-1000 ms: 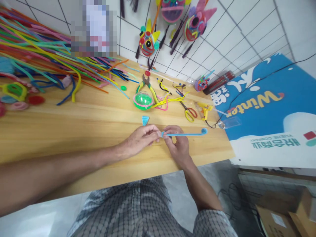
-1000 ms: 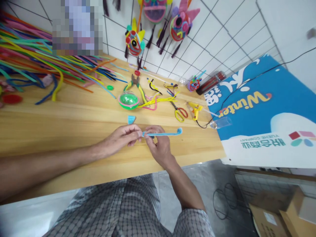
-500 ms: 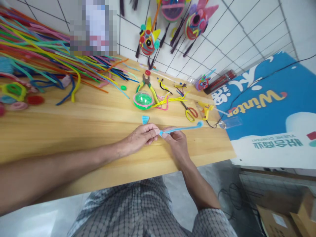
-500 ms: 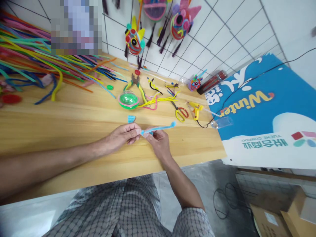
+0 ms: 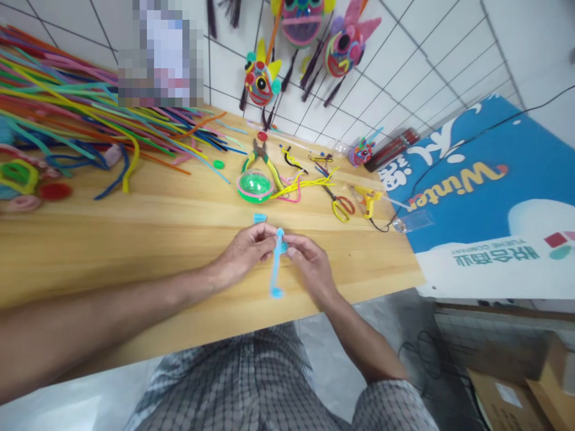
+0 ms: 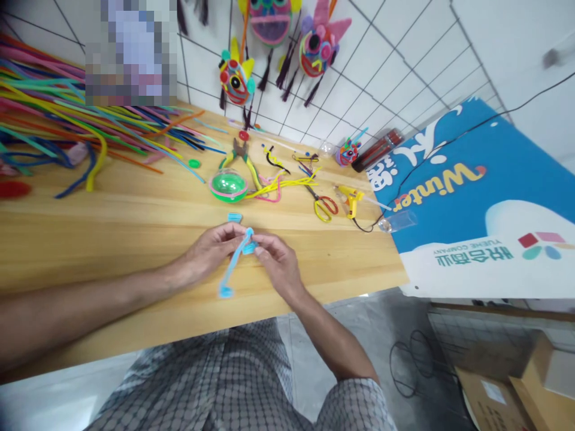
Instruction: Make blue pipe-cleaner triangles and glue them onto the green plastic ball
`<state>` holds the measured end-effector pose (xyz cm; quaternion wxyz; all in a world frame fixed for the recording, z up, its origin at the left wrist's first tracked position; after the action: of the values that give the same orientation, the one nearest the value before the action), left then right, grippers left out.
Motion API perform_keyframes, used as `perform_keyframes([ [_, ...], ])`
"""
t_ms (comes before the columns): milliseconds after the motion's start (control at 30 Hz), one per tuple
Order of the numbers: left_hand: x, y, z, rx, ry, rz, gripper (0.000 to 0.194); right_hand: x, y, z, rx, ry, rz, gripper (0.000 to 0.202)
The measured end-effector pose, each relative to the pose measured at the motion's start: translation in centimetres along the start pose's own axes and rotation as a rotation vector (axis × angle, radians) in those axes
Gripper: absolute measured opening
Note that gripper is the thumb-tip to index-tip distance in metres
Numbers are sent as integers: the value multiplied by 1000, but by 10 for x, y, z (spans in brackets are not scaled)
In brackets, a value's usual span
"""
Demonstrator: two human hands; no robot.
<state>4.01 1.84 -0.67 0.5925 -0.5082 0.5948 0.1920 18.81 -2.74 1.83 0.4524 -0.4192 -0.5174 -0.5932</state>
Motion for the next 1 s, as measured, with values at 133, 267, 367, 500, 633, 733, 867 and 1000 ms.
perform_keyframes([
  [133, 2, -3, -1, 20, -1, 15, 35, 4, 75, 32, -170, 267, -607, 20],
  [267, 1, -5, -2, 23, 21, -37, 37, -26, 153, 85, -262, 208, -1075, 25],
  [367, -1, -5, -1, 28, 30, -74, 41, -50, 179, 112, -188, 114, -1202, 25],
  [500, -2, -3, 0, 5, 50, -108, 41, -62, 185, 126, -124, 98, -1224, 22],
  [633, -1, -1, 1, -30, 71, -119, 44, -63, 189, 129, -94, 63, -1232, 19],
  [733, -2, 1, 2, -23, 65, -132, 43, -57, 189, 117, -94, 64, -1221, 22],
  [867, -5, 2, 3, -14, 43, -113, 45, -44, 185, 83, -170, 99, -1048, 37],
  [1000, -6, 3, 2, -29, 12, -69, 43, -41, 180, 49, -191, -9, -836, 50],
])
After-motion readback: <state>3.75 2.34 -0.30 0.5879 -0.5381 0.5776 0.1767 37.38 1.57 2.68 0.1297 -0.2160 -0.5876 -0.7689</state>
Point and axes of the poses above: each hand's wrist, its own z-axis towards the middle knuckle, its own y-axis out of the back of the hand, x = y × z, the point moved 6 cm from there along z, towards the middle knuckle, and after that the axes turned 4 degrees about y, right-handed, at the moved point
